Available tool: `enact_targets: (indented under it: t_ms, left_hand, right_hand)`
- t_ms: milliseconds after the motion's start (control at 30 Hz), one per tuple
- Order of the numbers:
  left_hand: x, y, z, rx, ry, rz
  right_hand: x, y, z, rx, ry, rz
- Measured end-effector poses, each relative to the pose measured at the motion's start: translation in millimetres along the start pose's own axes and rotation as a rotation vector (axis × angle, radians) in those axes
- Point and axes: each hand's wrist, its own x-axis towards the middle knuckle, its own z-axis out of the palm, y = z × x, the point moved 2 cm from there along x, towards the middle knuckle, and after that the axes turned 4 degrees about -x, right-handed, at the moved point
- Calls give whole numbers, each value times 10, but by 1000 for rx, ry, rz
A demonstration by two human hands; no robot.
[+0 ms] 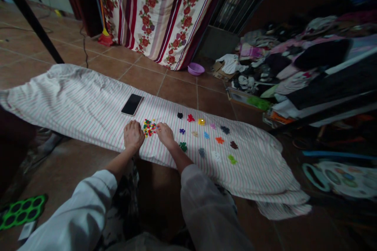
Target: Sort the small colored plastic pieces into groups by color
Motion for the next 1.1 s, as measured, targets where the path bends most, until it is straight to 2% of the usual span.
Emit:
enact_targets:
  t_ms: [233, 433, 700, 867, 1000, 1100]
  left_hand:
    - [-6, -24, 32, -2, 6, -3]
    - [-6, -32, 35, 17, 15, 12]
    - [-12, -27, 27, 19, 10, 11]
    - [-7, -35, 26, 29, 4, 25]
    - [-7, -38, 22, 19, 4, 27]
    - [-12, -36, 19, 29, 11, 26]
  right_hand:
    - [-19, -8, 33, -14, 52, -10]
    - [-76, 81, 72, 88, 147, -79]
    - [-105, 310, -85, 276, 268, -125]
    - [-156, 686, -374, 338, 438, -57]
    - [-259, 1196, -650, 308, 546, 59]
    - [-371, 1591, -807, 264, 600, 202]
